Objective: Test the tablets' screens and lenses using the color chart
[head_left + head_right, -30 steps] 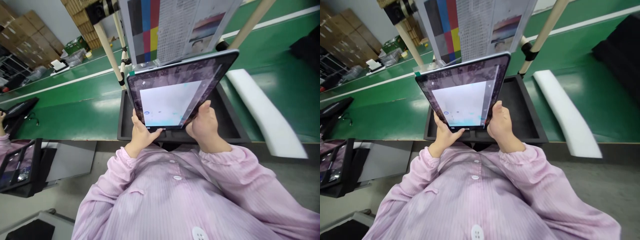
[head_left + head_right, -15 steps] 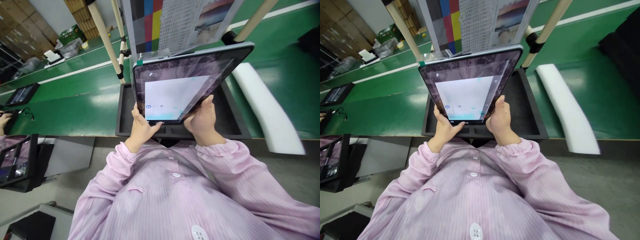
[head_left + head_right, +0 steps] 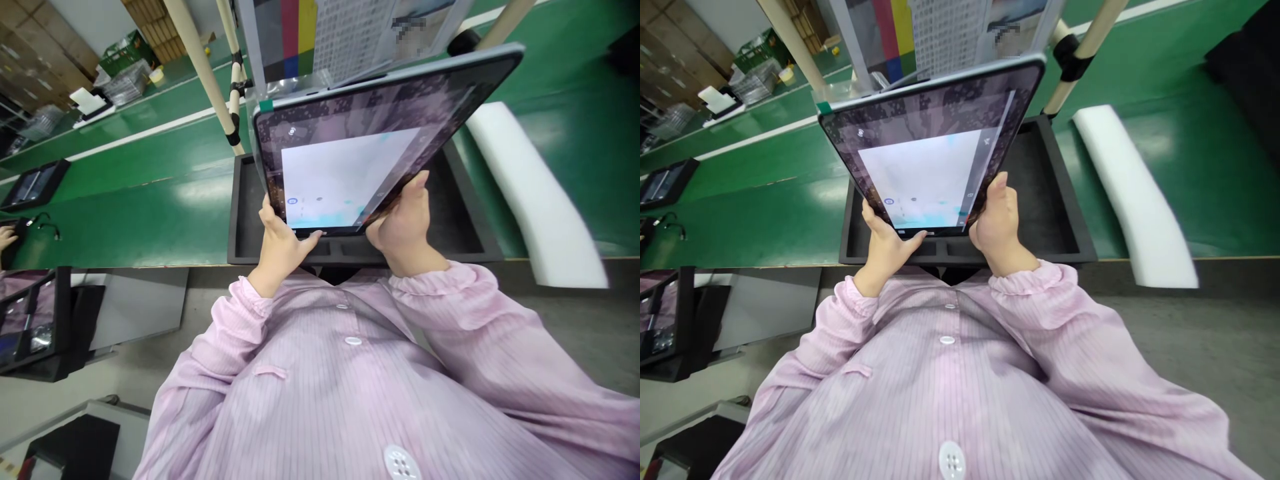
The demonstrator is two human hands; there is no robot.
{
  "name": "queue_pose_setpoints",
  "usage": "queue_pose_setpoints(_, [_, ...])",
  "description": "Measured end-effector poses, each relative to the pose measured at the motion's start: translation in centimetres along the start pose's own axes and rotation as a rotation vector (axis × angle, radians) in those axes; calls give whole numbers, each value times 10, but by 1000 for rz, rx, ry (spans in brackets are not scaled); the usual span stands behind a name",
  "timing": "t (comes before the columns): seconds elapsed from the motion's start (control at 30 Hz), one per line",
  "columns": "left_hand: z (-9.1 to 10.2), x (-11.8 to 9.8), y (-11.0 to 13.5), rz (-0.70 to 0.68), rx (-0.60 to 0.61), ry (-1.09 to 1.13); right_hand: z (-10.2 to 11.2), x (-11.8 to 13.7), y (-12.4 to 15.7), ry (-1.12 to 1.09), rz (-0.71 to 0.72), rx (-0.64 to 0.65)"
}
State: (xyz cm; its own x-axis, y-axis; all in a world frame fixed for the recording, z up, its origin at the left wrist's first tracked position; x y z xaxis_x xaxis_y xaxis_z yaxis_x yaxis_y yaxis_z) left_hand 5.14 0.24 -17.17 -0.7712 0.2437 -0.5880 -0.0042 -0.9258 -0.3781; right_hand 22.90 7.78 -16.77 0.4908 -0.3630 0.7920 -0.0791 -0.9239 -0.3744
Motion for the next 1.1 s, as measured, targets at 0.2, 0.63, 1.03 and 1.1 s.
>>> queue_pose_setpoints(0.2, [3,-4,1,-10,-9,-28,0,0,-2,40,-18,38])
queue_pose_setpoints(0.63, [1,-5,2,-4,-33,-57,-5,-1,-7,-20,-2,82])
queue_pose_setpoints(1.03, [1,-5,1,7,-20,-52,-3,2,-5,61,-81,118])
queue_pose_setpoints(1.1, [1,-5,0,8,-19,-59,-4,3,-4,108,-109,112])
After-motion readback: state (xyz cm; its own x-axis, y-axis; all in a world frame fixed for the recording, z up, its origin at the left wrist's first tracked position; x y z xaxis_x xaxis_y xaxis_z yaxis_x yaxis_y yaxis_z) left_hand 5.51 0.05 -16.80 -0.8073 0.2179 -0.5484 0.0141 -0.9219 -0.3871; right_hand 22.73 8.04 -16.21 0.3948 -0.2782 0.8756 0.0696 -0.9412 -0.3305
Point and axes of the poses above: each hand's wrist, its own y-axis away from the middle knuckle, its own z-axis out of the back of the hand, x = y × z, the point moved 4 cm from there along -y, towards the middle knuckle, and after that the axes turned 12 degrees about x, right-handed, at the moved point
